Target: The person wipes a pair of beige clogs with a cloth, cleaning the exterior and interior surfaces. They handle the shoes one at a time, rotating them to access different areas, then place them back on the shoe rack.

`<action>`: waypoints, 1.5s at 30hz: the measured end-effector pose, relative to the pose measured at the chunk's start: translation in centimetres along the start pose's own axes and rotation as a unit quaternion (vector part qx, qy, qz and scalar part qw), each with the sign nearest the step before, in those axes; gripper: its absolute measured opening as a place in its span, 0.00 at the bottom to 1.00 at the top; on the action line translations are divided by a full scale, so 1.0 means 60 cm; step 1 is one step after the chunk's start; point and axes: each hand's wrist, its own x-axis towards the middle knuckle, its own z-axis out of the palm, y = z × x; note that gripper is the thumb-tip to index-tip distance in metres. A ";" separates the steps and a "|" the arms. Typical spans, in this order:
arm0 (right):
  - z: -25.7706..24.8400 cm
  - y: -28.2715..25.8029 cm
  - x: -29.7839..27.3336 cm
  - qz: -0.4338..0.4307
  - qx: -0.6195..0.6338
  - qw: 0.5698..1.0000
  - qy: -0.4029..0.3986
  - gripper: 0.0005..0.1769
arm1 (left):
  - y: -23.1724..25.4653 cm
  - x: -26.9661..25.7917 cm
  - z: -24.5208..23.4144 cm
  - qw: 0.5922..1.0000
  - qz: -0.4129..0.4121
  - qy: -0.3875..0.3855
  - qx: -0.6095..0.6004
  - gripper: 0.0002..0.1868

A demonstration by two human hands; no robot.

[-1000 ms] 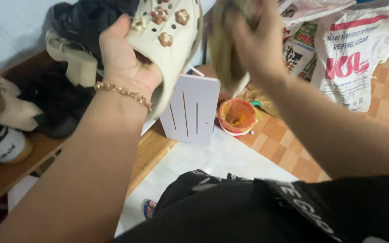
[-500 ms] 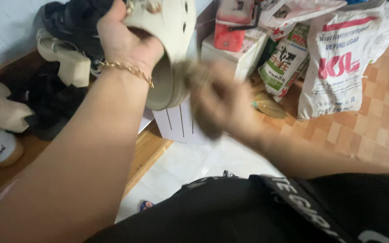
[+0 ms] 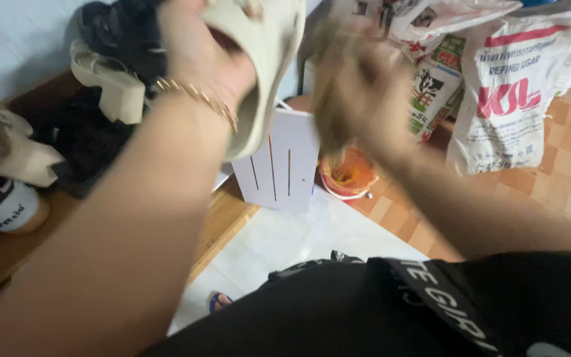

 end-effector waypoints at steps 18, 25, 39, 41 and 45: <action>0.019 -0.060 0.147 0.167 -0.109 0.978 -0.062 0.19 | -0.128 -0.061 0.078 0.923 -0.072 0.314 0.212 0.33; 0.051 -0.023 0.015 0.000 -0.126 0.984 -0.124 0.17 | -0.096 -0.066 0.090 0.930 -0.030 0.332 0.152 0.36; -0.105 0.053 0.095 0.349 0.091 0.932 -0.025 0.10 | -0.020 -0.110 0.141 0.923 -0.070 0.330 0.184 0.25; -0.104 0.050 0.104 0.283 0.123 0.951 -0.004 0.07 | -0.031 -0.104 0.148 0.916 -0.101 0.333 0.200 0.24; -0.083 0.022 0.108 0.268 0.253 0.925 -0.097 0.10 | -0.050 -0.093 0.154 0.910 -0.135 0.329 0.211 0.21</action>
